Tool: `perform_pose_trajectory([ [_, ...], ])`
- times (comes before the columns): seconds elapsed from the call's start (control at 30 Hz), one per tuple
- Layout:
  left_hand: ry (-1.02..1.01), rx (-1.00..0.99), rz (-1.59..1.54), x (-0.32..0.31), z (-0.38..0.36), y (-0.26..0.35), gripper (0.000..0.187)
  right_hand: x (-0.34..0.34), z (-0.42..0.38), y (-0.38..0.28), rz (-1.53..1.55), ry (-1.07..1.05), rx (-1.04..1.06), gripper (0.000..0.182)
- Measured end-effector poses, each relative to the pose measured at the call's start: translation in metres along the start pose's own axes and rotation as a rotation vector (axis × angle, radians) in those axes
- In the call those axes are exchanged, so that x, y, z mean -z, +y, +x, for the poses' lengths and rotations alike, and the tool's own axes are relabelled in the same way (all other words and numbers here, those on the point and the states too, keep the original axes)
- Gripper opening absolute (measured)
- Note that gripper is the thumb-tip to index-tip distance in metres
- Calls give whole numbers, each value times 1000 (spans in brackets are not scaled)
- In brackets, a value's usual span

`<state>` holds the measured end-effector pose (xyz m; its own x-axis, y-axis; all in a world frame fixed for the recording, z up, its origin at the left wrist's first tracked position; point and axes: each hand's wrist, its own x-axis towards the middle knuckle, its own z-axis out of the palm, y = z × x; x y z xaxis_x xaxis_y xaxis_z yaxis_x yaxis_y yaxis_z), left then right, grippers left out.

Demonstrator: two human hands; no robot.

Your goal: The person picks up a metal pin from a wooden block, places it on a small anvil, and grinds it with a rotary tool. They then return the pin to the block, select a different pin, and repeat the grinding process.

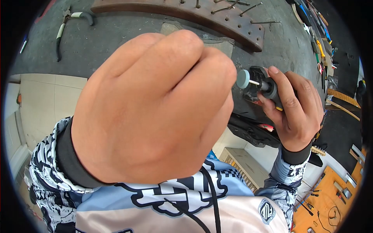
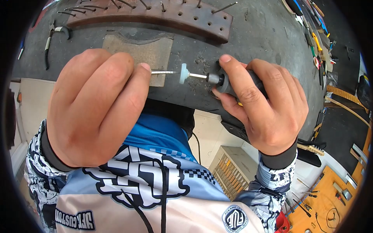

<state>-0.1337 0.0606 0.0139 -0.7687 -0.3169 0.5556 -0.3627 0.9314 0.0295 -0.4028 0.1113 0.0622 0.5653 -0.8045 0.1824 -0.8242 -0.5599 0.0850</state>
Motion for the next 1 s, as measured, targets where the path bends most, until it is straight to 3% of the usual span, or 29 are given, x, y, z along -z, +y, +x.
perform_pose_trajectory([
  [1.0,83,-28,-35,-13,3,-1,34,-1,0,-1,-26,9,4,51],
])
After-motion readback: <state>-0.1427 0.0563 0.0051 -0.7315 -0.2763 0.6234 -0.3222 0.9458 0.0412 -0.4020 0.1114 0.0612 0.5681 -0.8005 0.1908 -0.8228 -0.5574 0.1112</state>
